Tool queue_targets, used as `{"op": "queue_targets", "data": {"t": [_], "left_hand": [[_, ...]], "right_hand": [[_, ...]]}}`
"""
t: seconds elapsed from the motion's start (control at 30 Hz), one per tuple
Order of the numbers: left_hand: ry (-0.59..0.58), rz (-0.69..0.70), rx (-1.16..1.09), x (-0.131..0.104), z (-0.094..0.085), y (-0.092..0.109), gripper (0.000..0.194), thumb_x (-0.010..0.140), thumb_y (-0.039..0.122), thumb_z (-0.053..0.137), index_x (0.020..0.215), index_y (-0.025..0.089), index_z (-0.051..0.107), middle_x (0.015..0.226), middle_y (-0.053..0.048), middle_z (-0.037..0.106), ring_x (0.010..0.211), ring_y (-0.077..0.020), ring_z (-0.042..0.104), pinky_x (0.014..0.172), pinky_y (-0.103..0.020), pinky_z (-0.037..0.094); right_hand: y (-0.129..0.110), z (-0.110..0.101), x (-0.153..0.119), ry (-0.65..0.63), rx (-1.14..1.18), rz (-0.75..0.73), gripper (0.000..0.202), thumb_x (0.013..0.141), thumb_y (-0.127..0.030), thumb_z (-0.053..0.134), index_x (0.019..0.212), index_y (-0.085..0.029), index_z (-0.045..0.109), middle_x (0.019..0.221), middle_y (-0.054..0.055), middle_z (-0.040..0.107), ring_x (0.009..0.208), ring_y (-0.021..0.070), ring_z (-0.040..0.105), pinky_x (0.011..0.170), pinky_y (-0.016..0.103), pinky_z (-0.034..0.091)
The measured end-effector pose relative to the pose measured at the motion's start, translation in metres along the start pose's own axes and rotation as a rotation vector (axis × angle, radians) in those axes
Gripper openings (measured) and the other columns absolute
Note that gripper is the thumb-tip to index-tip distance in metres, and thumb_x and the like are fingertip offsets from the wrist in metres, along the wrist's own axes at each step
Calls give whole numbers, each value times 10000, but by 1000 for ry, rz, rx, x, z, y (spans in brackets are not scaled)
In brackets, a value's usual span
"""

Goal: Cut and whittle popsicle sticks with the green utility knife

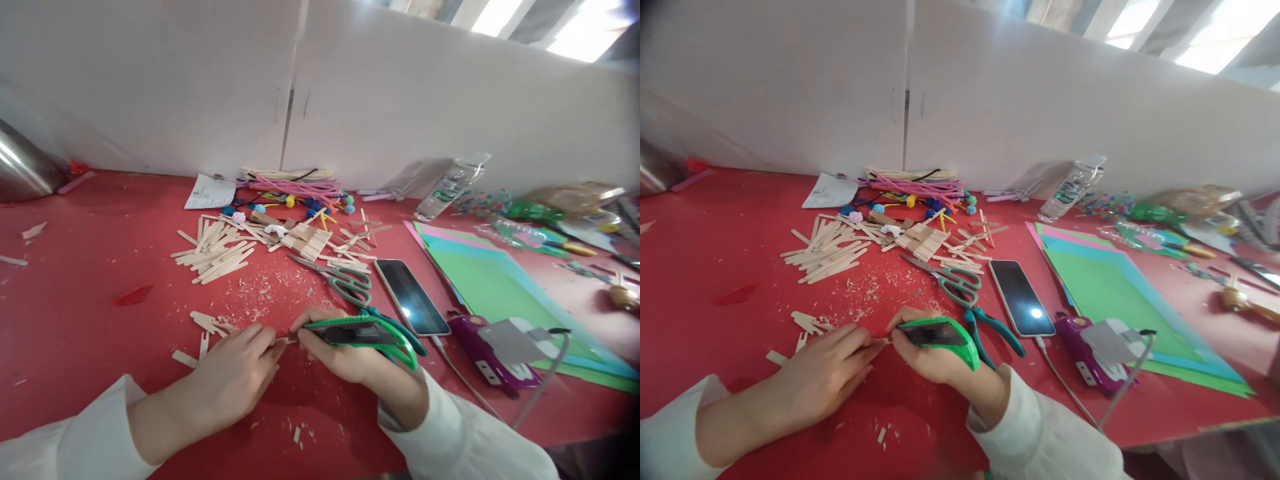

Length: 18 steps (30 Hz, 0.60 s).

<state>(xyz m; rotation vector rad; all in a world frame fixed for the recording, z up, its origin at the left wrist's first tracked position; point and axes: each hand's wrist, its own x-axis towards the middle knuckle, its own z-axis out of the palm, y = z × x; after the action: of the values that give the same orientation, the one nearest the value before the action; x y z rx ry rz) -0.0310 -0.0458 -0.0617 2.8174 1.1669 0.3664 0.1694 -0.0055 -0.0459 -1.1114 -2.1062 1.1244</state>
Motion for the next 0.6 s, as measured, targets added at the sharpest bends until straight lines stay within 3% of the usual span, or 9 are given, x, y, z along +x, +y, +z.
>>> {"op": "queue_targets", "data": {"t": [0.3,0.6], "left_hand": [[10,10,-25,1,-3,-1,234,913,122,418,909,161,649,828,-65,588,767,-202,557,709,-343,501],[-43,26,8,1,-3,-1,261,901,98,398,906,122,658,829,-93,591,745,-244,556,662,-397,499]], "right_hand": [[-15,1,-1,-2,-89,-31,156,822,-167,423,722,-209,536,709,19,631,688,169,632,667,309,540],[-10,5,-1,5,-164,-117,141,780,-140,433,697,-215,519,675,23,606,645,170,608,621,295,516]]}}
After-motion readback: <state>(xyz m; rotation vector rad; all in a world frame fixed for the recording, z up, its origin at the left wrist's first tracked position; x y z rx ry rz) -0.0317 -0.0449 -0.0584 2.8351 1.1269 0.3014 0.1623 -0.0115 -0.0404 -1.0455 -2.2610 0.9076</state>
